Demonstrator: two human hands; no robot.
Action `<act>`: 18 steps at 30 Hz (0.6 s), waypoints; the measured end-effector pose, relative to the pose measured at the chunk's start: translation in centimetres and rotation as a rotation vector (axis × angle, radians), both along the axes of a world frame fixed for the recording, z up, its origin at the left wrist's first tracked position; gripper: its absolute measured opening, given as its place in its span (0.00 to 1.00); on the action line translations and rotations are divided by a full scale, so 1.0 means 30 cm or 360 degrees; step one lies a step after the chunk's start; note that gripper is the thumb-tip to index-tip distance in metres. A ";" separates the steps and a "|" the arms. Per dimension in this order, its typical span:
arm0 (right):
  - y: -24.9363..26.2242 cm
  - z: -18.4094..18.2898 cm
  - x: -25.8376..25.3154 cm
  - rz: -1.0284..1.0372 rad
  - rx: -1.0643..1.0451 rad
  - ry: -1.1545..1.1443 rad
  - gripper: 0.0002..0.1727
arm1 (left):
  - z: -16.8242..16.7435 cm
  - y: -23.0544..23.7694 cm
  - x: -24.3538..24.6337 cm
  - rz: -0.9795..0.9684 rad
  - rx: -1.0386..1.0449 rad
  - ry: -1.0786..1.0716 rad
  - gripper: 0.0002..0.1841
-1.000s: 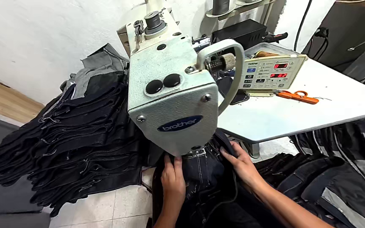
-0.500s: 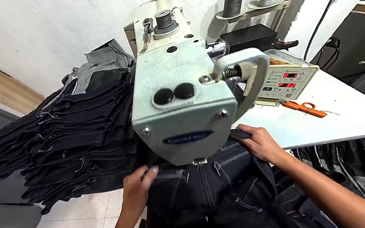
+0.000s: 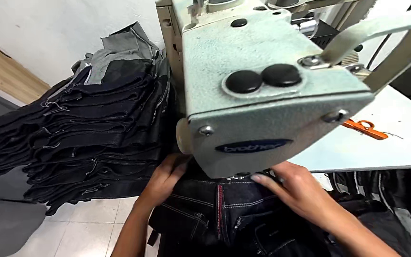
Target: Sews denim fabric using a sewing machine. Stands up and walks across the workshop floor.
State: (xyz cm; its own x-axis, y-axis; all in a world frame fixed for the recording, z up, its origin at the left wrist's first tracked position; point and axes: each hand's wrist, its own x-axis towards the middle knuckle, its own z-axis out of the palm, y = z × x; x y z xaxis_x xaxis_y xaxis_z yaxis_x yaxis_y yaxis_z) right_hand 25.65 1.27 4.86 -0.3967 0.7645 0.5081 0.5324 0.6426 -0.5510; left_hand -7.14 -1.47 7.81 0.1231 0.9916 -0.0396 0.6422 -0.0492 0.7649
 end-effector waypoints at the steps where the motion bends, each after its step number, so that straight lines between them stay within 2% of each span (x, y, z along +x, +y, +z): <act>1: 0.006 -0.001 -0.025 0.0003 0.0018 0.0033 0.18 | 0.007 0.033 0.040 -0.0040 -0.0167 -0.0128 0.19; 2: 0.013 -0.009 -0.026 0.0068 -0.0131 0.0103 0.16 | 0.008 0.057 0.069 -0.0097 -0.0298 -0.0245 0.16; 4: 0.039 -0.035 0.033 0.0272 -0.0756 0.0261 0.15 | -0.007 0.076 0.105 -0.0252 -0.0443 -0.0544 0.07; 5: 0.040 -0.059 0.061 0.0269 -0.0908 0.0242 0.14 | -0.026 0.067 0.118 -0.0330 -0.0456 -0.0677 0.05; 6: 0.021 -0.086 0.075 0.0171 -0.0754 0.0123 0.15 | -0.048 0.050 0.130 -0.0408 -0.0426 -0.0718 0.05; 8: -0.042 -0.085 0.073 0.0001 0.0025 -0.0156 0.14 | -0.084 0.024 0.140 -0.0497 -0.0275 -0.0647 0.12; 9: -0.084 -0.057 0.069 0.0050 0.0267 -0.0223 0.11 | -0.094 0.015 0.139 -0.0457 -0.0182 -0.0602 0.13; 11: -0.174 -0.002 0.046 0.0330 0.0422 -0.0374 0.08 | -0.093 0.009 0.131 -0.0333 0.0023 -0.0480 0.12; 14: -0.242 -0.040 -0.008 0.0693 0.0580 -0.0626 0.16 | -0.059 0.006 0.127 -0.0273 0.0162 -0.0181 0.13; 16: -0.241 -0.071 -0.032 0.0664 0.0682 -0.0639 0.19 | -0.045 -0.002 0.131 -0.0245 0.0168 -0.0056 0.14; 18: -0.231 -0.046 -0.049 0.0491 0.0695 -0.0559 0.20 | -0.048 -0.014 0.133 -0.0216 0.0182 -0.0048 0.15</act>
State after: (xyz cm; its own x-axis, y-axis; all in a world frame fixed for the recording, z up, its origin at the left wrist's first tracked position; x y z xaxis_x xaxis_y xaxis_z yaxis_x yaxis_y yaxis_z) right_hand 24.18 -5.67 3.46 -0.7650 0.3403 0.5468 0.3881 0.9211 -0.0303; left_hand -3.13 -1.89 6.35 0.2555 0.9637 0.0781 0.6004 -0.2214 0.7684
